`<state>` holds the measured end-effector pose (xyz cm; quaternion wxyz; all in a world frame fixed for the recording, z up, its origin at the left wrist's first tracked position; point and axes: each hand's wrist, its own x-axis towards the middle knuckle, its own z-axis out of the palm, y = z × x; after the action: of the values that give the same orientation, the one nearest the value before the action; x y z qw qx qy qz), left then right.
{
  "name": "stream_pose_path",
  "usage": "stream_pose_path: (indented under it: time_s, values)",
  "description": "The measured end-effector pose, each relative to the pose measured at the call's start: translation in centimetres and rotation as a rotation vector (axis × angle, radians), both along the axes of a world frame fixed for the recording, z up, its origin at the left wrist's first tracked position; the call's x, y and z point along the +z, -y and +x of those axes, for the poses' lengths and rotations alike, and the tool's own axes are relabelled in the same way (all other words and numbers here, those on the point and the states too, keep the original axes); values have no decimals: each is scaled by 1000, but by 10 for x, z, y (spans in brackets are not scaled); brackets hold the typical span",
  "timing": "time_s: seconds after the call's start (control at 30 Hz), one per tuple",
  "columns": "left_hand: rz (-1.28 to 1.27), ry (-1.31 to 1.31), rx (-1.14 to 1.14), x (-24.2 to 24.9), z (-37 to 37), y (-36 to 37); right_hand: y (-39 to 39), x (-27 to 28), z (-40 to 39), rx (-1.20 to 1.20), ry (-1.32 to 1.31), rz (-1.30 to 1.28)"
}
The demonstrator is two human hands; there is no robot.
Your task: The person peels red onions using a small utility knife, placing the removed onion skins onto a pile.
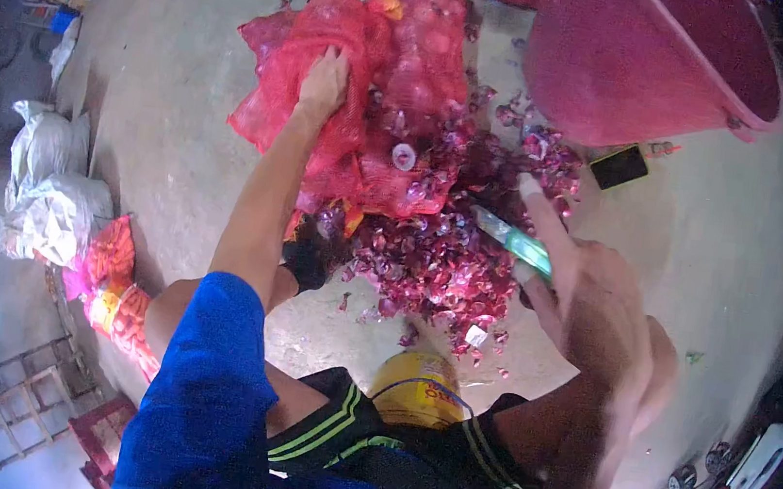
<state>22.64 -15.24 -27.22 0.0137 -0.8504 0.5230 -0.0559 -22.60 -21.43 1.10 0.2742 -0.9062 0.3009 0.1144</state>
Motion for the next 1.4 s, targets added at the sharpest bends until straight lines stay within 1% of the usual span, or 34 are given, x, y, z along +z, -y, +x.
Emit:
stream_pose_path:
  time_s: [0.03, 0.1, 0.13, 0.17, 0.2, 0.23, 0.3, 0.33, 0.4, 0.43, 0.5, 0.53, 0.6, 0.63, 0.67, 0.7, 0.73, 0.77, 0.8, 0.83, 0.9, 0.93, 0.97, 1.0, 1.03, 1.1, 1.13, 1.23, 1.27, 1.3, 1.37, 1.4]
  values:
    - [-24, 3, -4, 5, -1, 4, -3, 0, -4, -4, 3, -24]
    - [163, -41, -79, 10, 2, 10, -11, -1, -4, 17, 33, -8]
    - [146, -40, -74, 0, 8, 13, -17, 4, -3, 37, 38, 24]
    - [128, 70, -137, -14, 13, 17, -21, 10, -2, 40, 36, 16]
    - [120, 173, -204, -22, 13, 18, -26, 14, -2, 58, 61, 61]
    - [127, 162, -210, -29, 17, 17, -29, 18, 0, 71, 83, 113]
    - [205, 362, -246, -39, 24, 22, -30, 17, 6, 44, 86, 161]
    - [205, 400, -256, -42, 27, 24, -28, 15, 8, 64, 57, 116]
    - [396, 25, -41, -14, 17, 45, -24, 12, 10, 55, -12, 81]
    - [277, 193, -166, -21, 18, 38, -20, 10, 13, 74, -48, 62]
    - [170, 234, -242, -28, 27, 29, -13, 7, 18, 103, -72, 37]
    - [170, 244, -234, -15, 18, 24, -11, 5, 18, 96, -34, 49]
    - [356, -65, -18, 16, 2, -3, -12, -4, 18, 102, 22, 48]
    - [410, -186, -122, 30, 13, -25, -13, -8, 17, 119, 53, 51]
    - [462, -312, -222, 44, 20, -49, -15, -10, 15, 151, 140, 5]
    - [426, -573, -322, 88, 8, -69, -17, -8, 15, 181, 230, -46]
    - [380, -831, -425, 144, -20, -88, -20, -3, 15, 185, 386, -30]
    - [300, -1018, -297, 189, -48, -108, -24, 2, 16, 196, 416, -32]
    - [209, -1196, -167, 227, -76, -128, -30, 7, 18, 139, 494, -53]
    - [201, -1165, -158, 257, -97, -144, -34, 14, 19, 80, 569, -74]
    - [-217, -1677, -31, 298, -136, -168, -43, 23, 21, 104, 623, -142]
    - [-235, -1655, -47, 306, -151, -176, -49, 27, 25, 127, 800, -66]
    - [-461, -1685, -84, 308, -166, -182, -54, 31, 27, 152, 969, 13]
    - [-686, -1710, -127, 310, -180, -185, -60, 35, 30, 195, 1049, 36]
    - [-697, -1704, -150, 312, -194, -185, -69, 38, 32, 203, 1056, 15]
    - [-1089, -1903, -114, 311, -220, -181, -84, 39, 35, 191, 1123, 69]
    - [-1161, -1911, -157, 308, -228, -174, -87, 32, 36, 186, 1072, 16]
    - [-1191, -1987, -241, 295, -239, -165, -94, 20, 32, 121, 1007, -25]
    - [-1179, -2000, -244, 290, -241, -164, -94, 17, 30, 134, 1023, -85]
    - [-1156, -2026, -207, 291, -246, -163, -92, 17, 27, 119, 1017, -91]
    - [-1117, -2067, -159, 288, -253, -160, -90, 18, 21, 110, 944, -102]
    - [-1087, -2011, -217, 285, -253, -157, -90, 19, 21, 91, 935, -88]
